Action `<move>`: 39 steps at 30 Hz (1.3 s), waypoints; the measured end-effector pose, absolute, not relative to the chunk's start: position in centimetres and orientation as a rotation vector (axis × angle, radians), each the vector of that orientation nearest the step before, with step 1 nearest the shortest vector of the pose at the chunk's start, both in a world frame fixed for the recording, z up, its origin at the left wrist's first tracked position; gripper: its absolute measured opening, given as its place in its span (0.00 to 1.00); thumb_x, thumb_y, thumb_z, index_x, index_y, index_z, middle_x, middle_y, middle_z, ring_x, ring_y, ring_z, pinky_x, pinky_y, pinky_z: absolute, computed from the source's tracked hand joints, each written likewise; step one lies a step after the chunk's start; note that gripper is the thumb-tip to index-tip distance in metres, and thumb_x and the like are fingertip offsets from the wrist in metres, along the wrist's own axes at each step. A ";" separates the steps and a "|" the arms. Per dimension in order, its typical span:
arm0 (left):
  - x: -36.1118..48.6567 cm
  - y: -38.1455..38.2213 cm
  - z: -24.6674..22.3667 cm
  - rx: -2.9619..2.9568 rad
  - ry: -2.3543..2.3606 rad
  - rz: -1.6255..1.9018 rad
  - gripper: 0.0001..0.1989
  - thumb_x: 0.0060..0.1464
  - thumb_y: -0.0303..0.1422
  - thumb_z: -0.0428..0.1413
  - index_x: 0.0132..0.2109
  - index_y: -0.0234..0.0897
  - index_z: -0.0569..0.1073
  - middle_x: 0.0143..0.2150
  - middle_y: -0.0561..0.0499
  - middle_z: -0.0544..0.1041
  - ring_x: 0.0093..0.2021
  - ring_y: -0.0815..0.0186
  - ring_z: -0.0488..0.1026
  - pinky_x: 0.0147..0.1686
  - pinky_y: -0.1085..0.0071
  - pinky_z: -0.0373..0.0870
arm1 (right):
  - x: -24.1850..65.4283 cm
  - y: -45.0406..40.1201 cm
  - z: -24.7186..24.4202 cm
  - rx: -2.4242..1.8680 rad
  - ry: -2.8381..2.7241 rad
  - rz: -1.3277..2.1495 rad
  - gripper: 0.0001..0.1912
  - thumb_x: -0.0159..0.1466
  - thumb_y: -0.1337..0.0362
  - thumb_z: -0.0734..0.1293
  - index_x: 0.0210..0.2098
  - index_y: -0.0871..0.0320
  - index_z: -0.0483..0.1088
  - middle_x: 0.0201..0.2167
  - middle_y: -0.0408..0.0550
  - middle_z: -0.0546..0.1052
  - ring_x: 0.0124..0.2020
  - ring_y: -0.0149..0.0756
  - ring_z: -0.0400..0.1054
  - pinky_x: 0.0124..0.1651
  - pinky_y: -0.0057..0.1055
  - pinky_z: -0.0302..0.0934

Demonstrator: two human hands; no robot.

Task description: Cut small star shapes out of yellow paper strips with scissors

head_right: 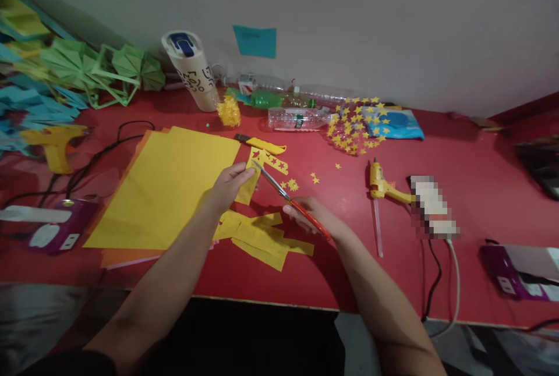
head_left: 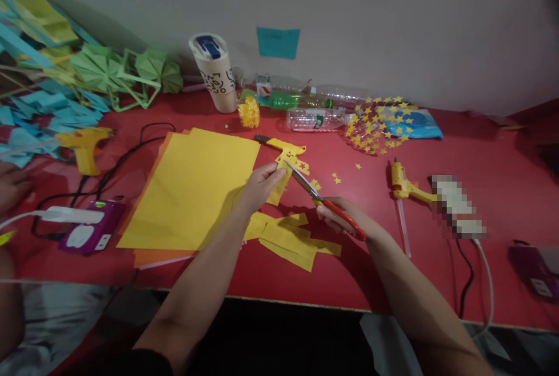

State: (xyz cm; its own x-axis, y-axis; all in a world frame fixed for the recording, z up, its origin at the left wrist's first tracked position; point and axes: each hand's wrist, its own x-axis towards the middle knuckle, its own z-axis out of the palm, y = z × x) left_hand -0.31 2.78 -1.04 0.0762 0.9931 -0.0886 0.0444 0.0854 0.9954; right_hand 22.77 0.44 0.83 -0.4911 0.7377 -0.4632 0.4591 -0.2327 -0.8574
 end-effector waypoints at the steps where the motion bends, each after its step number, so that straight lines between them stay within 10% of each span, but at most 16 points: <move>1: -0.3 2.8 -1.0 1.211 1.226 1.062 0.16 0.56 0.41 0.58 0.25 0.38 0.67 0.22 0.54 0.66 0.27 0.68 0.66 0.28 0.70 0.62 | 22.8 0.5 0.8 -1.441 -1.794 1.796 0.32 0.55 0.32 0.66 0.25 0.56 0.63 0.13 0.35 0.62 0.13 0.25 0.55 0.17 0.25 0.50; 39: -0.2 2.8 -0.9 1.223 1.275 1.045 0.22 0.50 0.47 0.59 0.21 0.39 0.59 0.21 0.58 0.56 0.25 0.70 0.58 0.29 0.70 0.56 | 22.0 -0.3 -0.2 -1.382 -1.701 1.890 0.34 0.53 0.29 0.65 0.27 0.56 0.63 0.14 0.35 0.62 0.14 0.25 0.55 0.18 0.24 0.50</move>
